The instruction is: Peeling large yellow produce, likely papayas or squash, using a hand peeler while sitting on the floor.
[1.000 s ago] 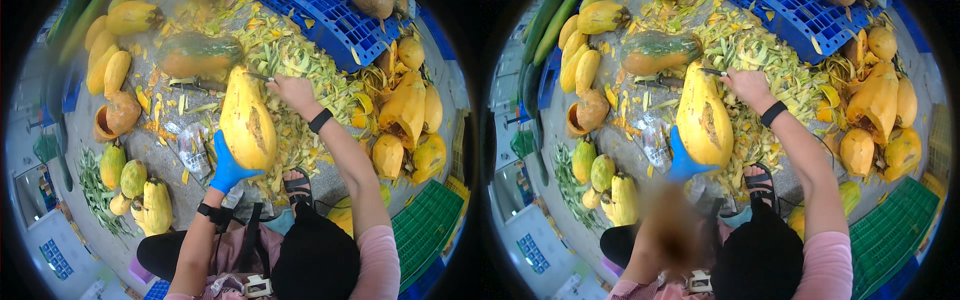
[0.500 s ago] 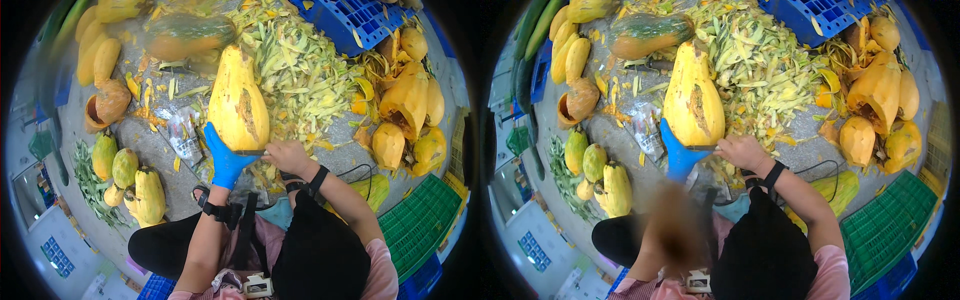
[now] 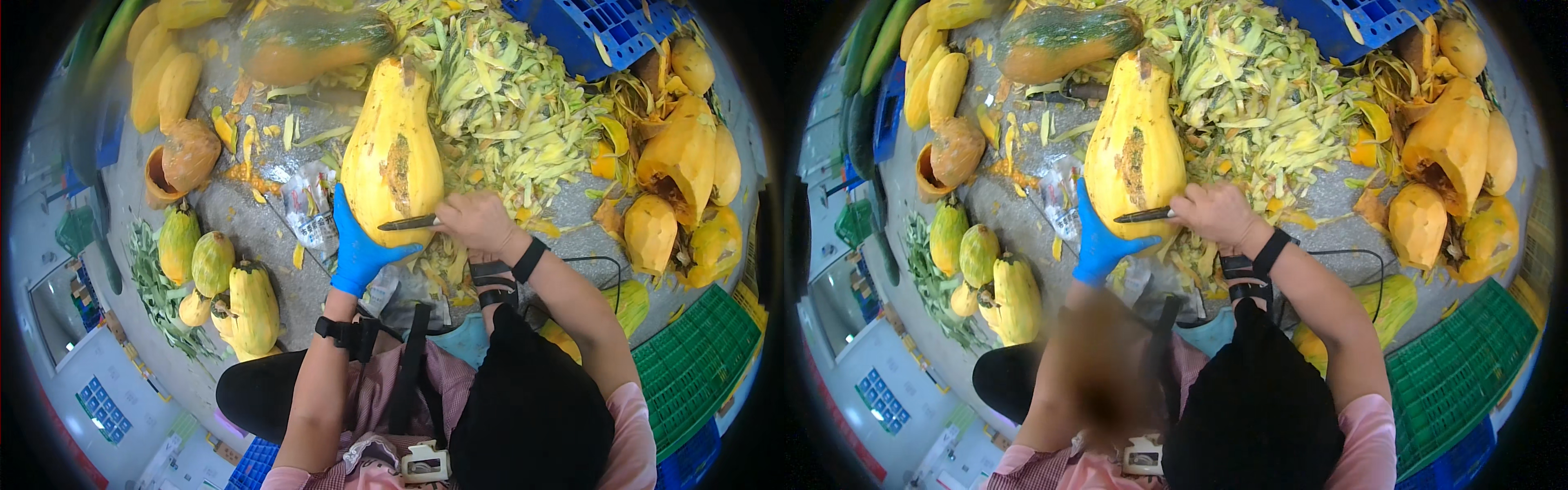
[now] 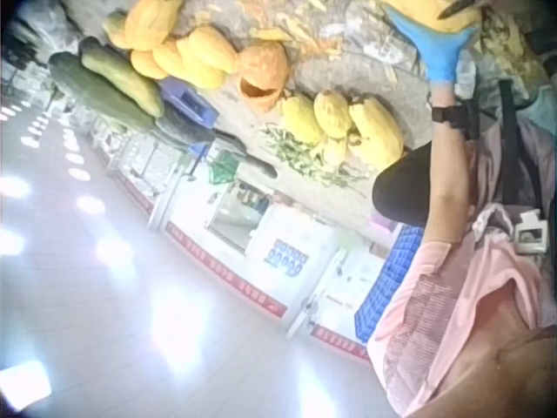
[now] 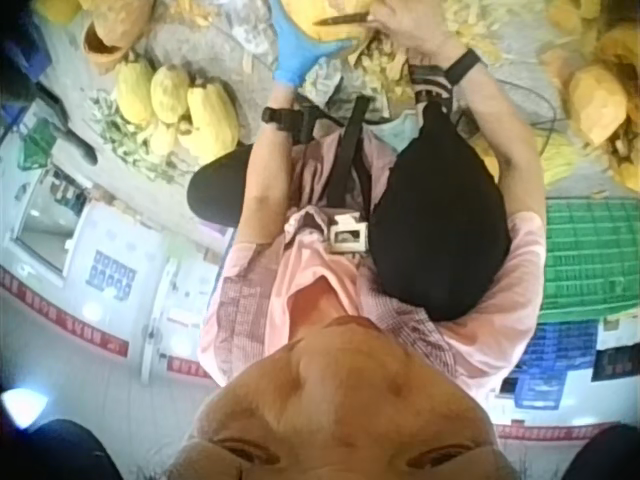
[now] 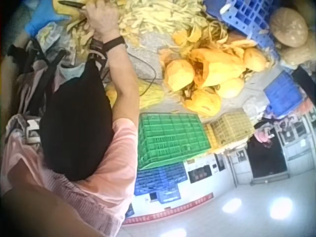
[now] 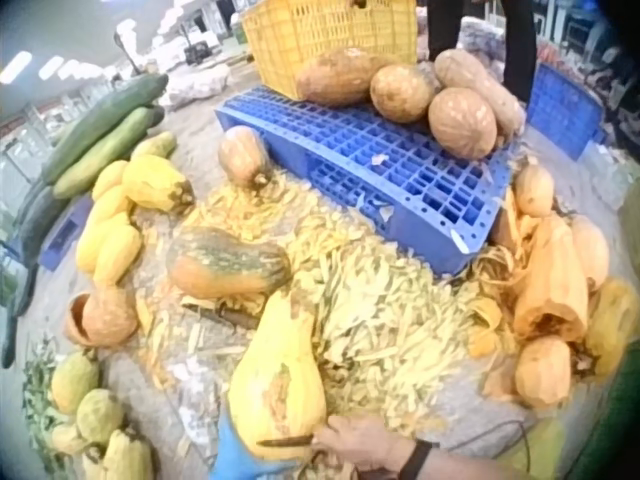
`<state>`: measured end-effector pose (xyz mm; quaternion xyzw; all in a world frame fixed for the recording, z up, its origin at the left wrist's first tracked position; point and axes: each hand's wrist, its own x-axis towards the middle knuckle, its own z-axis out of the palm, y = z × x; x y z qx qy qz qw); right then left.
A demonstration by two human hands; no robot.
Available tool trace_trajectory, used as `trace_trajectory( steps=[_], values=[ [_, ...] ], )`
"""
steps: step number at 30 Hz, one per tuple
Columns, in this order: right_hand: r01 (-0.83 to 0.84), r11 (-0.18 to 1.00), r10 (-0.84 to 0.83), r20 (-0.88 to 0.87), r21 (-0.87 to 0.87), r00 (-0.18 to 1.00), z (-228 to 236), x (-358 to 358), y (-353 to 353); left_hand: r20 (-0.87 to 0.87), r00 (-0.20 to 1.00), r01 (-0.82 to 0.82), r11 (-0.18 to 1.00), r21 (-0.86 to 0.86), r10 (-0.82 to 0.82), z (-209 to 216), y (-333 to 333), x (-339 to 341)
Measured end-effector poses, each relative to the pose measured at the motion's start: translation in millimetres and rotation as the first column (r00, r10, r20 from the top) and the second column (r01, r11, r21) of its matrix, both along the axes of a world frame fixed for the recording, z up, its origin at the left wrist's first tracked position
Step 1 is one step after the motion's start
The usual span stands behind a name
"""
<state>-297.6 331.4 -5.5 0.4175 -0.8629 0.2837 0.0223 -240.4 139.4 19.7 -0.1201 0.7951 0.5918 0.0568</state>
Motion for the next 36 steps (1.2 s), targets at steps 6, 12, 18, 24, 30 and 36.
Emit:
trace_trajectory(
  steps=[6,12,18,24,30,36],
  values=[
    [0.02,0.998,-0.024,0.065,0.06,0.998,8,-9,-9,0.0,0.999,0.039,0.994,-0.105,-0.039,-7,-11,4],
    [0.315,0.949,-0.315,0.072,0.015,0.946,12,-50,0,-0.012,0.998,0.05,0.968,-0.244,-0.055,-10,-7,7],
    [-0.004,0.991,0.013,0.067,-0.136,0.998,-2,17,10,0.063,0.997,-0.037,0.996,0.077,0.032,-2,-5,1],
    [0.167,0.986,-0.167,0.138,0.011,0.976,3,0,-7,0.002,0.995,0.101,0.97,-0.221,-0.103,-7,-9,5],
    [-0.059,0.998,0.064,0.177,-0.032,0.982,17,13,-2,0.002,1.0,0.024,0.998,0.059,-0.024,-8,-8,3],
    [-0.011,1.0,0.01,0.05,0.012,0.999,-6,9,-3,0.013,0.999,0.03,0.999,0.026,-0.031,-12,-10,4]
  ],
)
